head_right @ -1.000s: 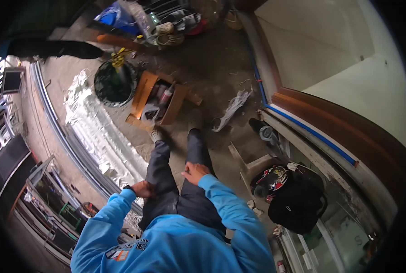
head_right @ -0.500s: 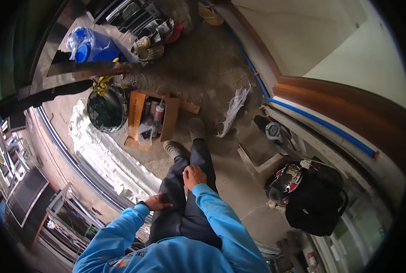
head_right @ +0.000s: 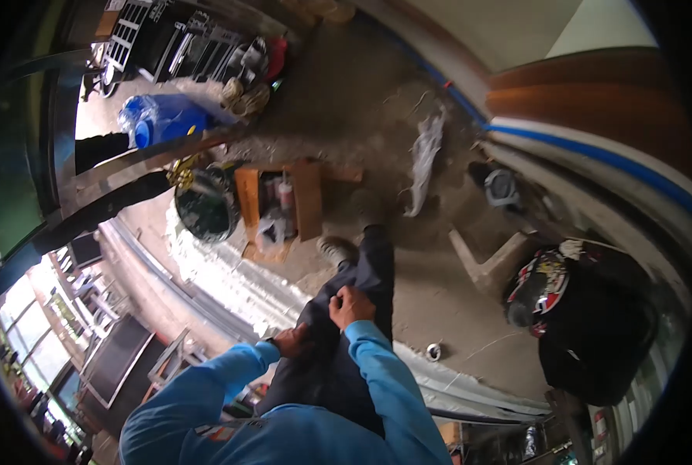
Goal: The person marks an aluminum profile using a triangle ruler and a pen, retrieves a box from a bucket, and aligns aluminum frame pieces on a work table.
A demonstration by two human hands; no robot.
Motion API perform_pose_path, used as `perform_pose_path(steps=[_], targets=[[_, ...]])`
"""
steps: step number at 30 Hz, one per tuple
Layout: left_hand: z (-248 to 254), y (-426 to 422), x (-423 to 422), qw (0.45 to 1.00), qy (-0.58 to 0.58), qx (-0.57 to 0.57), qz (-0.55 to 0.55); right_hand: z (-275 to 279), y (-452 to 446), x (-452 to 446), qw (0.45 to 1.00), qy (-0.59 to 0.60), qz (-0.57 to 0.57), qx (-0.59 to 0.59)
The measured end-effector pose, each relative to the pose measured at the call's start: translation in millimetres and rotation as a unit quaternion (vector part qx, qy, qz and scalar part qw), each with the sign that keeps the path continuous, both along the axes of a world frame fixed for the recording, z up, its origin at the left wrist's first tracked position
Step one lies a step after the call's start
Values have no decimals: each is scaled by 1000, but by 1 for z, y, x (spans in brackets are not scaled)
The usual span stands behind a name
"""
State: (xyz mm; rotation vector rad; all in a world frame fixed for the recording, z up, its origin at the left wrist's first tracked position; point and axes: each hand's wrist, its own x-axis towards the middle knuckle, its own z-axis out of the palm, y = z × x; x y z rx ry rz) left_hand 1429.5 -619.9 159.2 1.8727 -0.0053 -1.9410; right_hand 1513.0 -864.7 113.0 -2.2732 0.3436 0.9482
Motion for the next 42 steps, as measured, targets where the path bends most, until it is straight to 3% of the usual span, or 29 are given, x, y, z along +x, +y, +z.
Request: perform_pose_path(steps=[4, 9, 14, 20, 23, 26, 30, 33, 36, 39, 42], targets=[[22, -16, 39, 1000, -24, 5, -11, -3, -9, -16, 998, -11, -52, 25], [18, -10, 31, 988, -144, -49, 42, 7, -31, -14, 988, -29, -131, 75], [11, 10, 41, 988, -133, -42, 59, 18, -61, 10, 969, -34, -195, 146], [-8, 8, 67, 983, -156, -76, 68, 5, -64, 1, 925, -160, -314, 146], [-16, 2, 90, 981, -167, -88, 38, 16, -84, 27, 906, -47, -372, 199], [-23, 5, 102, 981, -171, -87, 19, 9, -92, 26, 880, -58, -397, 254], [-31, 6, 116, 979, -176, -103, 6, 0, -115, 11, 863, 68, -264, 425], [-32, 3, 125, 979, -172, -106, -5, 7, -116, 16, 886, 66, -273, 370], [-32, 0, 123, 980, -171, -105, -4, 14, -104, 17, 889, 26, -355, 287], [-31, 1, 121, 980, -173, -96, 4, 19, -98, 37, 831, 49, -483, 270], [-32, -3, 126, 979, -173, -103, 21, -24, -106, 36, 811, 65, -497, 302]])
